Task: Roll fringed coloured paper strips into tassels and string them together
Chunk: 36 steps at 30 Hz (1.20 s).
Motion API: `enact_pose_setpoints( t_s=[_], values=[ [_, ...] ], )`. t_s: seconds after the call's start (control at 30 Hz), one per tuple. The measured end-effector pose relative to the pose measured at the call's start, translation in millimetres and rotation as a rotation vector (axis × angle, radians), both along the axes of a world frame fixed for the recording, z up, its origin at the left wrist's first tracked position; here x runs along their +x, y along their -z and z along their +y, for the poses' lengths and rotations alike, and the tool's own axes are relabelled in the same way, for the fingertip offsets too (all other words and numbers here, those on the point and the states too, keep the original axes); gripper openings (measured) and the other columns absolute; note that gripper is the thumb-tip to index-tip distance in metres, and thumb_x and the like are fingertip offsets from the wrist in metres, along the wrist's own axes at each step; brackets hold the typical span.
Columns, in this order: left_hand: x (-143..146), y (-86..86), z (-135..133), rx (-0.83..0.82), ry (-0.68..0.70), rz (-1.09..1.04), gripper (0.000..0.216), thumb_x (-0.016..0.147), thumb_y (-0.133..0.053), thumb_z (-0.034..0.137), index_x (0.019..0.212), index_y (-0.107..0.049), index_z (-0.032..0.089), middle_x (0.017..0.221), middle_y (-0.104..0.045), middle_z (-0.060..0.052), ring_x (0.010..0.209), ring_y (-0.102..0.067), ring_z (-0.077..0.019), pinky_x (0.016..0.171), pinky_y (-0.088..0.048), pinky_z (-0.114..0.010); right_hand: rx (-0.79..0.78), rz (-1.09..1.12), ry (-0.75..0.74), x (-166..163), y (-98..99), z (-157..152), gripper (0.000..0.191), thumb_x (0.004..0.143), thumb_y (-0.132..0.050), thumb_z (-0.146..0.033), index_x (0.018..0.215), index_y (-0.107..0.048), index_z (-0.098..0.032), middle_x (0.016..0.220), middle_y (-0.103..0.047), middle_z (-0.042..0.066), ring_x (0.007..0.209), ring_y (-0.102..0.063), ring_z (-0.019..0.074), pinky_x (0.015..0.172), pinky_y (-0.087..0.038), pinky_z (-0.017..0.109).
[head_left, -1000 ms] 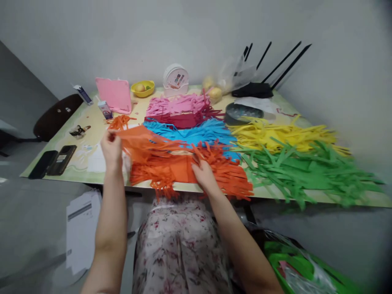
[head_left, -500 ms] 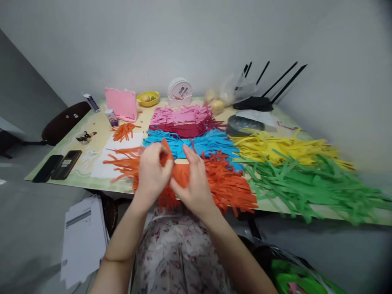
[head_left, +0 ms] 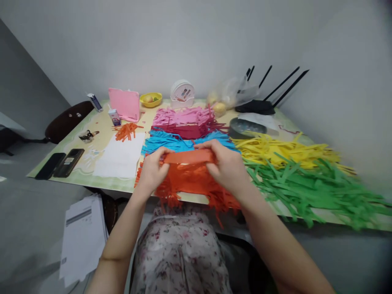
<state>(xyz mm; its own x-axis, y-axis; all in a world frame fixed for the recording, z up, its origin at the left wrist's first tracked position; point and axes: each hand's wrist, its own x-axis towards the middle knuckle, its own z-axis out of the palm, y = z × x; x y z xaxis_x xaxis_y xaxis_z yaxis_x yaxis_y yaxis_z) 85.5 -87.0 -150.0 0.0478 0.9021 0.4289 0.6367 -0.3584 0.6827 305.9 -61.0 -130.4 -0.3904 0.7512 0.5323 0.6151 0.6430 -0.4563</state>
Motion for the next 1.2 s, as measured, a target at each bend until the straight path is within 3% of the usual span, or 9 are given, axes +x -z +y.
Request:
enact_pose_setpoints(
  t_s=[0.1, 0.23, 0.33, 0.53, 0.73, 0.87, 1.0, 1.1, 1.2],
  values=[
    [-5, -5.7, 2, -0.033, 0.094, -0.137, 0.017, 0.08, -0.048, 0.012, 0.092, -0.057, 0.02, 0.082, -0.068, -0.001, 0.077, -0.067, -0.0163, 0.071, -0.052, -0.026, -0.025, 0.02, -0.028, 12, -9.2, 6, 0.036, 0.069, -0.048, -0.008, 0.1, -0.06, -0.022, 0.086, -0.07, 0.004, 0.073, -0.065, 0.0222, 0.068, -0.049, 0.03],
    [-9, -13.9, 2, -0.134, 0.206, -0.319, 0.021, 0.08, -0.049, 0.016, 0.098, -0.059, 0.019, 0.071, -0.064, 0.002, 0.063, -0.064, -0.0138, 0.06, -0.051, -0.024, -0.076, 0.117, -0.16, 21, -12.8, 12, 0.043, 0.065, -0.044, -0.008, 0.101, -0.065, -0.021, 0.096, -0.071, 0.004, 0.087, -0.067, 0.0221, 0.076, -0.052, 0.031],
    [-11, -16.7, 4, -0.097, 0.252, -0.339, 0.035, 0.072, -0.048, 0.01, 0.1, -0.067, 0.019, 0.087, -0.071, -0.003, 0.079, -0.067, -0.0162, 0.073, -0.055, -0.028, -0.156, 0.198, -0.278, 24, -13.5, 15, 0.051, 0.063, -0.042, -0.008, 0.104, -0.07, -0.022, 0.102, -0.073, 0.003, 0.093, -0.068, 0.0211, 0.082, -0.054, 0.033],
    [-27, -18.9, 6, -0.13, 0.381, -0.337, 0.04, 0.068, -0.047, 0.007, 0.091, -0.075, 0.022, 0.099, -0.073, -0.005, 0.097, -0.067, -0.02, 0.091, -0.053, -0.037, -0.212, 0.252, -0.402, 31, -13.3, 20, 0.04, 0.069, -0.044, -0.008, 0.085, -0.078, -0.023, 0.091, -0.074, 0.002, 0.086, -0.069, 0.0185, 0.083, -0.055, 0.034],
    [-40, -33.9, 15, -0.429, 0.711, -0.417, 0.052, 0.079, -0.06, 0.039, 0.129, -0.062, 0.026, 0.137, -0.061, -0.01, 0.133, -0.051, -0.0314, 0.101, -0.048, -0.043, -0.147, 0.177, -0.443, 32, -19.9, 17, 0.039, 0.08, -0.048, -0.008, 0.091, -0.08, -0.028, 0.095, -0.072, 0.003, 0.087, -0.068, 0.018, 0.082, -0.056, 0.036],
    [-24, -41.8, 23, -0.544, 0.624, -0.238, 0.044, 0.081, -0.064, 0.048, 0.113, -0.068, 0.019, 0.107, -0.071, -0.009, 0.099, -0.064, -0.0242, 0.081, -0.05, -0.032, -0.134, 0.108, -0.548, 33, -25.8, 14, 0.044, 0.081, -0.047, -0.006, 0.103, -0.078, -0.029, 0.1, -0.071, 0.004, 0.091, -0.067, 0.0181, 0.084, -0.055, 0.033],
    [-10, -48.6, 24, -0.622, 0.577, -0.122, 0.031, 0.079, -0.067, 0.044, 0.076, -0.067, 0.013, 0.067, -0.061, 0.0, 0.062, -0.052, -0.0115, 0.059, -0.039, -0.023, -0.204, -0.058, -0.618, 45, -39.8, 14, 0.038, 0.088, -0.053, -0.015, 0.116, -0.074, -0.03, 0.114, -0.069, 0.006, 0.104, -0.066, 0.0194, 0.093, -0.052, 0.032],
    [-7, -52.2, 20, -0.561, 0.516, -0.054, 0.028, 0.08, -0.065, 0.039, 0.068, -0.064, 0.013, 0.063, -0.06, 0.0, 0.06, -0.05, -0.0109, 0.058, -0.038, -0.023, -0.349, -0.162, -0.572, 49, -50.8, 16, 0.045, 0.086, -0.065, -0.036, 0.131, -0.065, -0.029, 0.128, -0.066, 0.007, 0.113, -0.064, 0.0241, 0.095, -0.053, 0.036],
    [-3, -54.0, 15, -0.469, 0.43, 0.066, 0.024, 0.082, -0.063, 0.033, 0.068, -0.065, 0.014, 0.065, -0.063, -0.001, 0.064, -0.054, -0.0129, 0.062, -0.039, -0.024, -0.419, -0.163, -0.392, 37, -51.8, 18, 0.048, 0.086, -0.065, -0.046, 0.129, -0.065, -0.024, 0.121, -0.071, 0.009, 0.103, -0.068, 0.0249, 0.087, -0.054, 0.036]
  ],
)
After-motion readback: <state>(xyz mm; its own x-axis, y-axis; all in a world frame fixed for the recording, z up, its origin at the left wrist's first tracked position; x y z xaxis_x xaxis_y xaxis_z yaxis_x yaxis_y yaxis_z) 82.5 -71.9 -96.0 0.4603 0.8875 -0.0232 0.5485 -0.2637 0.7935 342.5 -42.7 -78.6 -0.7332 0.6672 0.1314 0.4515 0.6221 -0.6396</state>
